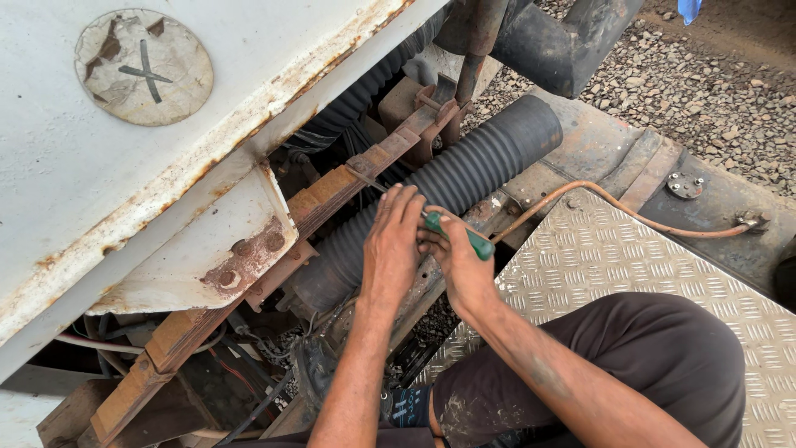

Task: The person uses a green-handled screwdriver to repeatedly pry and adjust a metal bracket attached to a black corrugated hose under a vehicle. The person is seated on a metal platform while performing the task.

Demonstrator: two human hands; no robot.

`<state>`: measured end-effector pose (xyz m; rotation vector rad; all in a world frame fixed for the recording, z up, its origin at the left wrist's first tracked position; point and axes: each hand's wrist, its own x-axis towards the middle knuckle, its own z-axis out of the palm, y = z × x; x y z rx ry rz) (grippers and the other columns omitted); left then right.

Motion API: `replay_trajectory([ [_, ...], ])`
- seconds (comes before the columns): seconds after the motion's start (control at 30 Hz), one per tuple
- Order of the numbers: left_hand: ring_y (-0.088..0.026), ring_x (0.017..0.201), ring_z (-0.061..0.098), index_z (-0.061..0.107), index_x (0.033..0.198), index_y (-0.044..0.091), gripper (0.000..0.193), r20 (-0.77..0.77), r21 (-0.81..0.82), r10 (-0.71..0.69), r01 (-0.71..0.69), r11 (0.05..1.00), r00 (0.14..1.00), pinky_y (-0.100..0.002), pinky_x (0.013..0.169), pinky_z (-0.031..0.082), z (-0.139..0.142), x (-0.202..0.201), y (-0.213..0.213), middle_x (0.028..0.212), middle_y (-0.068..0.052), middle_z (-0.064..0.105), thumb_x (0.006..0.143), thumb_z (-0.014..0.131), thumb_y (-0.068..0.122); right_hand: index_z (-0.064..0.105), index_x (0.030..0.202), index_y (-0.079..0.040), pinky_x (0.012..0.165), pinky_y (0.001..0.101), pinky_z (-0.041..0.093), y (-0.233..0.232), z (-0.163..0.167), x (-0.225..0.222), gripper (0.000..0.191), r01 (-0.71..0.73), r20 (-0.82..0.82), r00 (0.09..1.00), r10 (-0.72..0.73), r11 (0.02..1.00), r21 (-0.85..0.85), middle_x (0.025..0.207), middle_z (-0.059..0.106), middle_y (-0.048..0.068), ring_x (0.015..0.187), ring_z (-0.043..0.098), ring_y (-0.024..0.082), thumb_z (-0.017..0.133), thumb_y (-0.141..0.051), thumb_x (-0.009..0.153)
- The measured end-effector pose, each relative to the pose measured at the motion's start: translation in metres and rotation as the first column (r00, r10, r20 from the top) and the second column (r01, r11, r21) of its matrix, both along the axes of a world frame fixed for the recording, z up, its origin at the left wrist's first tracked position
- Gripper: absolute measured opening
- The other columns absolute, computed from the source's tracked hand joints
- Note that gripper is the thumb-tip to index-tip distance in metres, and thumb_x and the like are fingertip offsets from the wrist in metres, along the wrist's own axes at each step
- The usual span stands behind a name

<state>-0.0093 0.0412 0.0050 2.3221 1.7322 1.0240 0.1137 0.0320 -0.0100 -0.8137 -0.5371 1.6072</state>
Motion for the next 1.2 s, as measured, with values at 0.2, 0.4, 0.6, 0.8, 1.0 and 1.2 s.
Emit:
replay_trajectory([
  [0.2,-0.04,0.146,0.041,0.055,0.136,-0.001,0.053,-0.068,-0.017,0.017,-0.019,1.0,0.998,-0.053,0.121,0.034,-0.006,-0.001,0.004,0.15,-0.023,0.049,0.084,0.06,-0.01,0.067,0.12,0.0,0.09,0.0352,0.052,0.01,-0.006,0.005,0.035,-0.087,-0.082,0.993,0.08,0.992,-0.087,0.11,0.071,0.011,0.1,0.065,0.02,0.06,-0.026,0.097],
  [0.4,-0.039,0.149,0.037,0.052,0.141,-0.001,0.056,-0.046,-0.057,0.019,-0.021,0.998,0.999,-0.052,0.123,0.032,-0.01,0.003,-0.003,0.155,-0.023,0.045,0.086,0.058,-0.01,0.067,0.119,0.002,0.09,0.0367,0.052,0.011,-0.006,0.01,0.036,-0.053,-0.085,0.995,0.045,0.993,-0.104,0.107,0.07,0.012,0.101,0.065,0.022,0.061,-0.025,0.097],
  [0.6,-0.04,0.149,0.037,0.054,0.141,0.002,0.059,-0.089,-0.056,0.045,-0.05,0.997,0.995,-0.054,0.122,0.031,-0.003,-0.002,0.003,0.156,-0.022,0.044,0.084,0.057,-0.012,0.066,0.12,0.002,0.09,0.0368,0.053,0.025,-0.005,0.005,0.035,-0.096,-0.071,0.994,0.088,0.989,-0.11,0.109,0.071,0.012,0.1,0.065,0.021,0.06,-0.024,0.097],
  [0.8,-0.043,0.149,0.035,0.05,0.141,0.0,0.061,0.0,-0.101,0.058,-0.058,0.993,0.998,-0.053,0.121,0.033,0.0,0.015,-0.018,0.157,-0.025,0.041,0.082,0.06,-0.011,0.068,0.12,0.003,0.084,0.0369,0.053,0.003,-0.005,0.009,0.034,0.016,0.05,0.999,-0.012,0.996,-0.083,0.106,0.071,0.011,0.094,0.066,0.021,0.059,-0.022,0.098],
  [1.0,-0.041,0.15,0.033,0.046,0.147,0.003,0.068,-0.003,-0.098,0.034,-0.034,0.995,0.999,-0.052,0.122,0.031,0.002,0.008,-0.011,0.162,-0.024,0.035,0.083,0.061,-0.012,0.068,0.121,0.002,0.085,0.0351,0.054,0.013,-0.002,0.008,0.034,-0.035,-0.015,0.999,0.034,0.995,-0.097,0.108,0.072,0.01,0.096,0.067,0.019,0.058,-0.022,0.099],
  [1.2,-0.042,0.15,0.03,0.039,0.152,0.0,0.077,-0.004,-0.127,0.065,-0.065,0.99,0.998,-0.053,0.122,0.029,0.0,0.011,-0.019,0.163,-0.028,0.026,0.079,0.062,-0.012,0.069,0.127,0.001,0.079,0.0332,0.056,0.003,0.005,0.008,0.035,-0.054,0.159,0.986,0.056,0.998,-0.019,0.102,0.073,0.01,0.09,0.069,0.017,0.06,-0.017,0.098],
])
